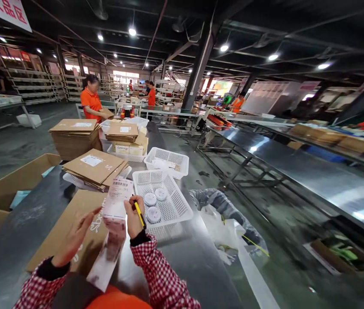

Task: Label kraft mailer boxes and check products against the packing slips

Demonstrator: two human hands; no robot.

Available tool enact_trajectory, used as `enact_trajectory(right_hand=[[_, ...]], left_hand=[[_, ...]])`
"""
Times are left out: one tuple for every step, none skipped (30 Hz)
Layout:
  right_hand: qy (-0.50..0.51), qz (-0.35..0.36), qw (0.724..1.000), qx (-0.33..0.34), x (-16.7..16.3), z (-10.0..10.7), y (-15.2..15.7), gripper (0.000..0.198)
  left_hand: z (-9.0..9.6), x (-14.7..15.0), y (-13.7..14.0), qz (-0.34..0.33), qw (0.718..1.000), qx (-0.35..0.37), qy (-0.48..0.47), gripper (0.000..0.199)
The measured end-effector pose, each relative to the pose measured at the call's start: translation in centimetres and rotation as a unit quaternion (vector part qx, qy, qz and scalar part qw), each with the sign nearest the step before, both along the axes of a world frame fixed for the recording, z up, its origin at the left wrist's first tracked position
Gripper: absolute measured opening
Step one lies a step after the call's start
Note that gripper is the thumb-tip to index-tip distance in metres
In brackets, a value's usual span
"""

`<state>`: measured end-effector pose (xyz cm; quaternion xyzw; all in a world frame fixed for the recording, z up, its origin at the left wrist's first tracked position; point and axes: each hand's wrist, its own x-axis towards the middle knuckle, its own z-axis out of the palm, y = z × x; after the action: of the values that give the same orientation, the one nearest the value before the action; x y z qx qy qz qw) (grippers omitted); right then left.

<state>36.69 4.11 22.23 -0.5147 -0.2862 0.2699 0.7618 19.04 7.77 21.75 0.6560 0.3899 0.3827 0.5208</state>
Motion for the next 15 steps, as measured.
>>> enact_trajectory(right_hand=[[0.001, 0.003, 1.0, 0.003, 0.1, 0.1, -0.2, 0.027], [0.006, 0.008, 1.0, 0.006, 0.1, 0.2, -0.4, 0.027], [0.016, 0.017, 1.0, 0.007, 0.2, 0.1, -0.6, 0.028], [0.031, 0.031, 0.999, 0.009, 0.4, 0.1, -0.8, 0.029], [0.049, 0.051, 0.997, 0.011, 0.7, 0.0, -1.0, 0.032], [0.069, 0.071, 0.995, 0.014, 1.2, 0.0, -1.2, 0.034], [0.088, 0.092, 0.992, 0.013, 2.0, 0.0, -1.4, 0.037], [0.103, 0.107, 0.989, 0.008, 2.8, 0.1, -1.5, 0.04], [0.113, 0.118, 0.986, 0.0, 3.8, 0.3, -1.6, 0.041], [0.117, 0.129, 0.985, -0.012, 4.9, 0.4, -1.7, 0.042], [0.111, 0.14, 0.984, -0.028, 5.9, 0.6, -1.8, 0.041], [0.094, 0.153, 0.983, -0.044, 6.8, 0.7, -1.9, 0.04], [0.07, 0.166, 0.982, -0.057, 7.6, 0.7, -2.0, 0.037], [0.04, 0.179, 0.981, -0.065, 8.3, 0.6, -2.2, 0.033], [0.012, 0.189, 0.979, -0.07, 8.8, 0.4, -2.4, 0.028]], left_hand=[[0.7, 0.6, -0.7, -0.039, 0.999, 0.006, 0.002, 0.045], [1.3, 1.2, -1.3, -0.062, 0.998, 0.009, 0.0, 0.04], [1.7, 1.7, -1.9, -0.067, 0.998, 0.006, -0.006, 0.037], [1.9, 2.3, -2.3, -0.062, 0.998, -0.003, -0.012, 0.036], [1.9, 2.6, -2.6, -0.055, 0.998, -0.016, -0.015, 0.036], [1.7, 2.9, -2.7, -0.05, 0.998, -0.03, -0.016, 0.037], [1.4, 3.0, -2.7, -0.049, 0.998, -0.041, -0.012, 0.039], [1.1, 3.0, -2.7, -0.047, 0.998, -0.044, 0.0, 0.04], [0.8, 2.9, -2.5, -0.046, 0.998, -0.043, 0.02, 0.041], [0.5, 2.8, -2.4, -0.046, 0.997, -0.038, 0.042, 0.042], [0.4, 2.6, -2.3, -0.046, 0.996, -0.029, 0.064, 0.042], [0.3, 2.5, -2.2, -0.05, 0.995, -0.018, 0.086, 0.043], [0.3, 2.3, -2.3, -0.06, 0.992, -0.009, 0.106, 0.043], [0.2, 2.3, -2.3, -0.071, 0.99, -0.006, 0.122, 0.044], [0.2, 2.2, -2.5, -0.079, 0.988, -0.009, 0.132, 0.046]])
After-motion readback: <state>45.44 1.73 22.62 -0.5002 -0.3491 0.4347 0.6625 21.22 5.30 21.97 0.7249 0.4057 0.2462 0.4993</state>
